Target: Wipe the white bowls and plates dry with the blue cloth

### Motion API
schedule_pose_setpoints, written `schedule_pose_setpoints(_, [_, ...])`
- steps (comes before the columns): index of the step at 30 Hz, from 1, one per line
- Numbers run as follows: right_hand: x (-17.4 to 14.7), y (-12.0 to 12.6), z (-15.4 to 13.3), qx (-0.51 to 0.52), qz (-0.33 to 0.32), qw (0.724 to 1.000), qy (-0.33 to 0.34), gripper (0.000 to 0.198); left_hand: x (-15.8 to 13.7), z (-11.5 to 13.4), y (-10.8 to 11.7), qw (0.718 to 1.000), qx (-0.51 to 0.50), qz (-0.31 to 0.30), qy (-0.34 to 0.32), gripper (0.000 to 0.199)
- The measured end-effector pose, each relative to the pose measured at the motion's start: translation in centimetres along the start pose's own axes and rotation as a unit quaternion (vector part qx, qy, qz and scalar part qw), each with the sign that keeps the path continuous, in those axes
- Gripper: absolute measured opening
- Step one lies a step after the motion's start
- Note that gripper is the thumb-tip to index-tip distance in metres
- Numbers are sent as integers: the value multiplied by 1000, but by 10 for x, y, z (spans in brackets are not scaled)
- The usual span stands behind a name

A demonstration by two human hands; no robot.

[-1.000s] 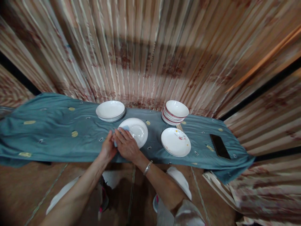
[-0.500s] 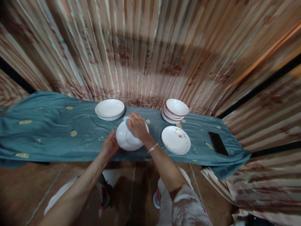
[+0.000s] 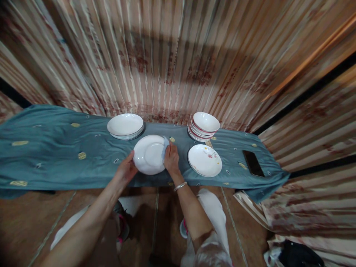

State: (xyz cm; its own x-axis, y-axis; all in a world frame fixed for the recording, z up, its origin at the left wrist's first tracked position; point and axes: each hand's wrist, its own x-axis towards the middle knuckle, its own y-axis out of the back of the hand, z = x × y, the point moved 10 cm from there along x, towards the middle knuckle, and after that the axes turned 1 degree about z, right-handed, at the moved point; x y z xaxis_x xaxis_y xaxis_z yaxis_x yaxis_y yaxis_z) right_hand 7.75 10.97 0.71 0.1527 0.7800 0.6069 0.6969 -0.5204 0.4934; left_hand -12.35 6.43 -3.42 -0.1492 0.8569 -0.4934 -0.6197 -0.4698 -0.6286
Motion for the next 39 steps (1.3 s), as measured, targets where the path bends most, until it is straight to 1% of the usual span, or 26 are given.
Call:
schedule_pose_setpoints(3, [-19,2,-1,-18,6,1000,-9,48,-2,0,0,1000,0,12,5,20])
schedule_pose_setpoints(9, [-53,3,-11,-35,-24,997,-67,57,-1,0,1,1000,2,22,1,23])
schedule_pose_setpoints(12, [-67,1,-15,-53,-43,994,-80,60,-1,0,1,1000,2,25,1,24])
schedule_pose_setpoints(14, [-75,-1,-19,-72,-51,993,-73,60,0,-1,0,1000,-5,24,7,25])
schedule_pose_setpoints(20, [-93,-2,-38,-130,-55,990,-20,58,3,-4,-2,999,-32,7,25,32])
schedule_pose_setpoints(24, [-98,-1,-47,-120,-55,991,-3,58,9,-4,3,1000,-21,1,21,30])
schedule_pose_setpoints(27, [-99,0,-50,-110,-58,992,1,57,11,-6,6,999,-10,6,31,32])
schedule_pose_setpoints(34, [-103,0,-53,-76,-73,994,15,57,5,-3,0,999,-16,-3,42,36])
schedule_pose_setpoints(36, [-103,1,-49,-67,-75,995,12,55,4,-1,-1,999,-18,1,42,32])
schedule_pose_setpoints(39, [-103,3,-47,-62,-81,995,18,52,3,3,2,999,-23,21,38,25])
